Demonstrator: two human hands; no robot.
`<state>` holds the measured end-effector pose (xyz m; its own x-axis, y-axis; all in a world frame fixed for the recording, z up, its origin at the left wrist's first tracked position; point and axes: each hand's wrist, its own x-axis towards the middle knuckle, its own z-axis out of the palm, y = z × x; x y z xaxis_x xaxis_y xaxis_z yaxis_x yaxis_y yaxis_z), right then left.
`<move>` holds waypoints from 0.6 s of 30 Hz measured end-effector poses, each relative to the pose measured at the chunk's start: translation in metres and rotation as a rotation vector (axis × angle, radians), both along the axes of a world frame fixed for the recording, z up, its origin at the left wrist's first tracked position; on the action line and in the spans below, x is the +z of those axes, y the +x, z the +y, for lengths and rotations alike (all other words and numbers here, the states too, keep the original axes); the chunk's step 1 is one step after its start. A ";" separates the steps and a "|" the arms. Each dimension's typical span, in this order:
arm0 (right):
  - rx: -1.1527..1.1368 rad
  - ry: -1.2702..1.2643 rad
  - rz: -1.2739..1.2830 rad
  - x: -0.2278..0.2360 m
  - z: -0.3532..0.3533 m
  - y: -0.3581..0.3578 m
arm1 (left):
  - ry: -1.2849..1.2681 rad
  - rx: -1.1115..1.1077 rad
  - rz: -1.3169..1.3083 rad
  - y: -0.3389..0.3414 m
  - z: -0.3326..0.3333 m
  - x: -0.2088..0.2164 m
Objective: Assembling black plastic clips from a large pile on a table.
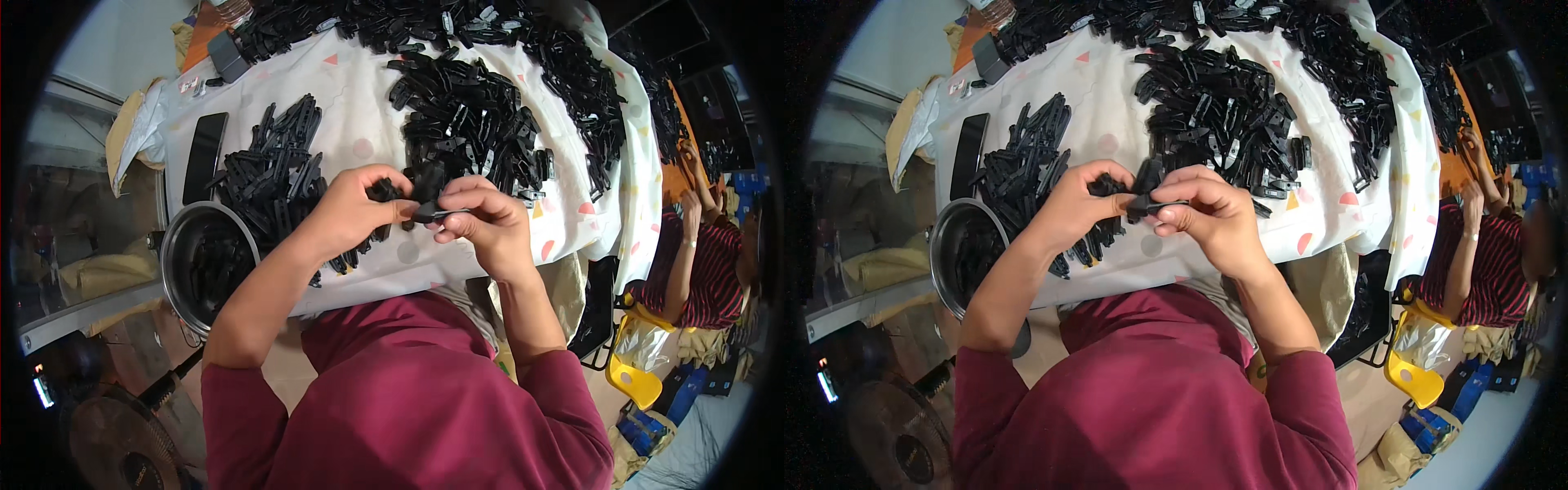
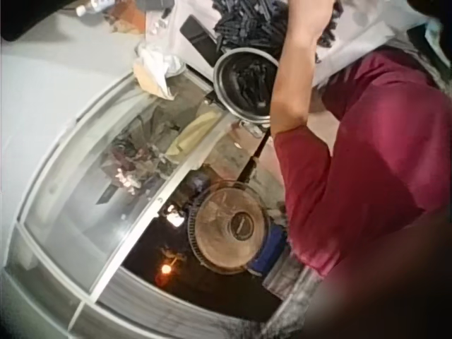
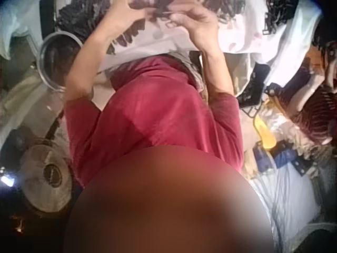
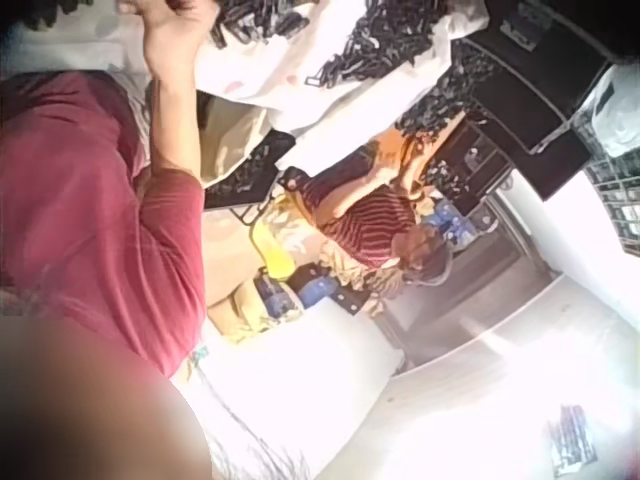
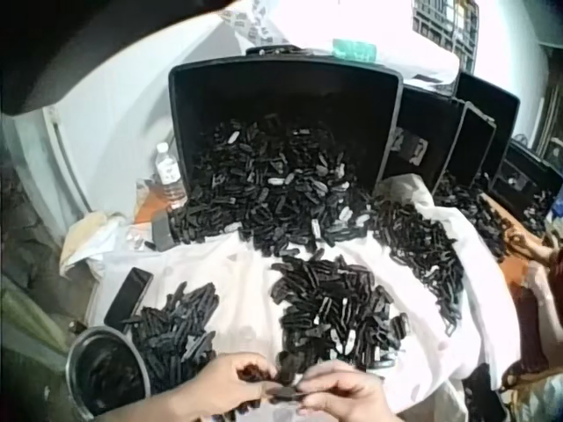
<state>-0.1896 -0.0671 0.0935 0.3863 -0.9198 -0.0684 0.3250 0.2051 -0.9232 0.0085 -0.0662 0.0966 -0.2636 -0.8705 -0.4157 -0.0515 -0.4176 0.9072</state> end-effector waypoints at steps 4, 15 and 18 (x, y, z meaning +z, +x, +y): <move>-0.008 -0.583 0.474 0.003 -0.003 -0.001 | -0.145 -0.045 0.006 0.007 0.002 0.008; -0.208 -0.784 0.438 -0.008 0.004 0.004 | -0.812 -0.227 -0.369 0.012 0.001 0.026; -0.166 -0.693 0.466 -0.008 0.005 0.007 | -0.840 -0.157 -0.579 0.002 0.010 0.021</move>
